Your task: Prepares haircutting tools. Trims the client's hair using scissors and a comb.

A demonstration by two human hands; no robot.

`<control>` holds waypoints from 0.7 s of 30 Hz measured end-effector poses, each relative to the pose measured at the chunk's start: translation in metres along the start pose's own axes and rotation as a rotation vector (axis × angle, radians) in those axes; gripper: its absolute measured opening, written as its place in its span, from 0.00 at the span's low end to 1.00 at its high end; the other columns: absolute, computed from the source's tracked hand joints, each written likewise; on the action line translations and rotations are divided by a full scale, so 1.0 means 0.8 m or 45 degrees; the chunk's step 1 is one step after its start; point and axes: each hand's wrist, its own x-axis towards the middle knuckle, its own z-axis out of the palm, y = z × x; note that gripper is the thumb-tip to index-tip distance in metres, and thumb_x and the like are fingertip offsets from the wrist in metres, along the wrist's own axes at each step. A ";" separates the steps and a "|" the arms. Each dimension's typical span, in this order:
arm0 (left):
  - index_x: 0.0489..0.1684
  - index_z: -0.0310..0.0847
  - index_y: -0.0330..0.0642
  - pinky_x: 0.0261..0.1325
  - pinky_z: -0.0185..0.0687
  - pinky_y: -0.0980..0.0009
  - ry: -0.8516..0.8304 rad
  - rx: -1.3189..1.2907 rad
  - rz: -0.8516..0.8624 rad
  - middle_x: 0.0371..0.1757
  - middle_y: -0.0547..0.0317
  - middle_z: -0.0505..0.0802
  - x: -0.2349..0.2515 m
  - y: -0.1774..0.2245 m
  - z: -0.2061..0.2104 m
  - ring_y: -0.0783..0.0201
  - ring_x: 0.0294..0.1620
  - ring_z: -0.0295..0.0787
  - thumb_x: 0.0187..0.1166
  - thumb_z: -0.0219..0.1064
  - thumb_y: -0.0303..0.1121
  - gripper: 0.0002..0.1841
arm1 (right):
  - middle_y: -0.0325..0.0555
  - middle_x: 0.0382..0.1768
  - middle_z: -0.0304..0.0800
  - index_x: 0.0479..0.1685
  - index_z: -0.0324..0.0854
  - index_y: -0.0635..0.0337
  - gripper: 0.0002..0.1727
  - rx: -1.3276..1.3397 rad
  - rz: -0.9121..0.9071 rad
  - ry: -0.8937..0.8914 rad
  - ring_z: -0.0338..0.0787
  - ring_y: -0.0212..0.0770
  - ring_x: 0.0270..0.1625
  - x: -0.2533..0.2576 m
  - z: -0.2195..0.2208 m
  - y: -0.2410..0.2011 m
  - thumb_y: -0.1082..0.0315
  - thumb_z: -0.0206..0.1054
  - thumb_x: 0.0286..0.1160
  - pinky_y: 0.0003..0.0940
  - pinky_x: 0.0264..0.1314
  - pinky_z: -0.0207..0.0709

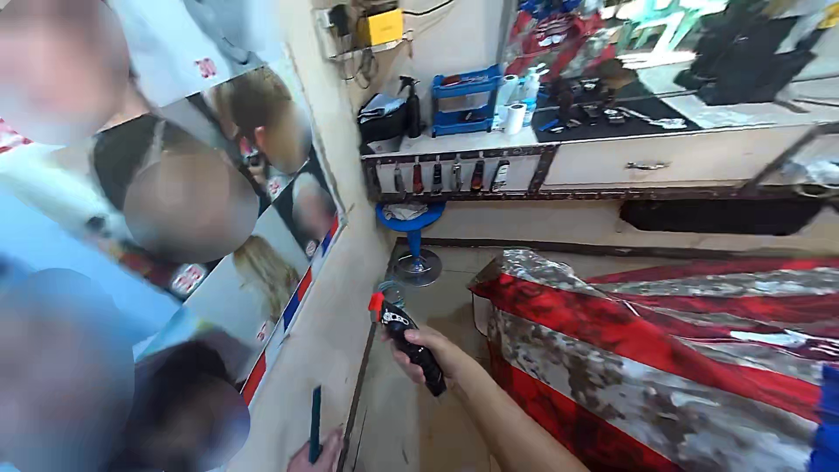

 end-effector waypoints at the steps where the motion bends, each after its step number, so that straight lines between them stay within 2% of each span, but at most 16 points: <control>1: 0.59 0.90 0.39 0.40 0.85 0.69 -0.105 0.036 0.128 0.45 0.58 0.97 0.045 0.042 -0.001 0.70 0.33 0.88 0.82 0.68 0.36 0.15 | 0.37 0.28 0.83 0.66 0.78 0.58 0.32 -0.014 -0.022 0.067 0.79 0.28 0.19 0.000 -0.012 -0.008 0.42 0.69 0.73 0.22 0.19 0.76; 2: 0.62 0.89 0.40 0.46 0.90 0.67 -0.212 0.072 0.268 0.52 0.58 0.97 0.087 0.086 0.004 0.68 0.39 0.93 0.78 0.71 0.35 0.17 | 0.37 0.28 0.83 0.66 0.78 0.58 0.32 -0.028 -0.038 0.121 0.79 0.28 0.19 -0.001 -0.023 -0.016 0.42 0.70 0.72 0.22 0.20 0.77; 3: 0.64 0.89 0.43 0.45 0.90 0.67 -0.295 0.108 0.431 0.58 0.60 0.96 0.127 0.127 0.016 0.69 0.41 0.93 0.73 0.75 0.36 0.20 | 0.38 0.28 0.83 0.67 0.77 0.57 0.33 -0.042 -0.055 0.159 0.79 0.28 0.19 -0.002 -0.035 -0.025 0.41 0.70 0.72 0.22 0.20 0.77; 5: 0.73 0.84 0.46 0.45 0.91 0.70 -0.478 0.146 0.778 0.74 0.62 0.88 0.198 0.204 0.054 0.70 0.50 0.93 0.64 0.82 0.39 0.32 | 0.38 0.30 0.84 0.70 0.75 0.53 0.36 -0.083 -0.090 0.223 0.79 0.28 0.19 -0.008 -0.061 -0.043 0.37 0.70 0.71 0.22 0.19 0.77; 6: 0.78 0.81 0.47 0.48 0.91 0.70 -0.580 0.136 0.917 0.80 0.61 0.83 0.227 0.237 0.080 0.70 0.56 0.92 0.61 0.85 0.42 0.38 | 0.38 0.31 0.85 0.71 0.75 0.52 0.37 -0.111 -0.124 0.250 0.80 0.28 0.19 -0.010 -0.075 -0.051 0.35 0.70 0.70 0.22 0.19 0.77; 8: 0.83 0.75 0.46 0.64 0.90 0.66 -0.748 0.138 1.165 0.85 0.58 0.77 0.279 0.289 0.136 0.66 0.69 0.87 0.59 0.87 0.47 0.45 | 0.40 0.34 0.88 0.72 0.75 0.50 0.37 -0.180 -0.210 0.296 0.81 0.28 0.19 -0.011 -0.105 -0.070 0.35 0.69 0.72 0.22 0.19 0.78; 10: 0.83 0.75 0.48 0.72 0.85 0.64 -0.832 0.221 1.318 0.82 0.61 0.81 0.318 0.326 0.190 0.66 0.73 0.84 0.62 0.86 0.47 0.43 | 0.42 0.38 0.91 0.70 0.77 0.50 0.34 -0.202 -0.278 0.340 0.84 0.29 0.21 -0.013 -0.136 -0.091 0.37 0.70 0.73 0.23 0.21 0.80; 12: 0.77 0.80 0.49 0.69 0.87 0.63 -0.867 0.341 1.443 0.71 0.60 0.89 0.355 0.359 0.234 0.66 0.67 0.88 0.63 0.85 0.42 0.37 | 0.43 0.42 0.91 0.67 0.80 0.49 0.32 -0.203 -0.320 0.406 0.87 0.32 0.27 -0.014 -0.170 -0.116 0.38 0.72 0.72 0.25 0.27 0.83; 14: 0.75 0.82 0.47 0.67 0.88 0.62 -0.958 0.419 1.510 0.68 0.57 0.91 0.389 0.388 0.272 0.65 0.64 0.90 0.63 0.85 0.40 0.35 | 0.42 0.43 0.91 0.67 0.80 0.49 0.30 -0.226 -0.334 0.487 0.88 0.32 0.32 -0.016 -0.202 -0.141 0.39 0.71 0.73 0.26 0.32 0.83; 17: 0.76 0.79 0.44 0.62 0.90 0.61 -1.115 0.486 1.556 0.67 0.56 0.91 0.437 0.423 0.324 0.64 0.61 0.91 0.65 0.85 0.40 0.35 | 0.38 0.40 0.91 0.64 0.80 0.47 0.28 -0.241 -0.343 0.574 0.86 0.30 0.29 -0.012 -0.248 -0.174 0.39 0.68 0.75 0.25 0.29 0.81; 21: 0.71 0.82 0.44 0.57 0.92 0.65 -1.269 0.523 1.609 0.60 0.57 0.93 0.506 0.457 0.400 0.67 0.53 0.93 0.65 0.84 0.41 0.32 | 0.40 0.38 0.89 0.66 0.78 0.48 0.28 -0.107 -0.420 0.698 0.84 0.31 0.26 -0.006 -0.302 -0.207 0.39 0.69 0.75 0.25 0.24 0.79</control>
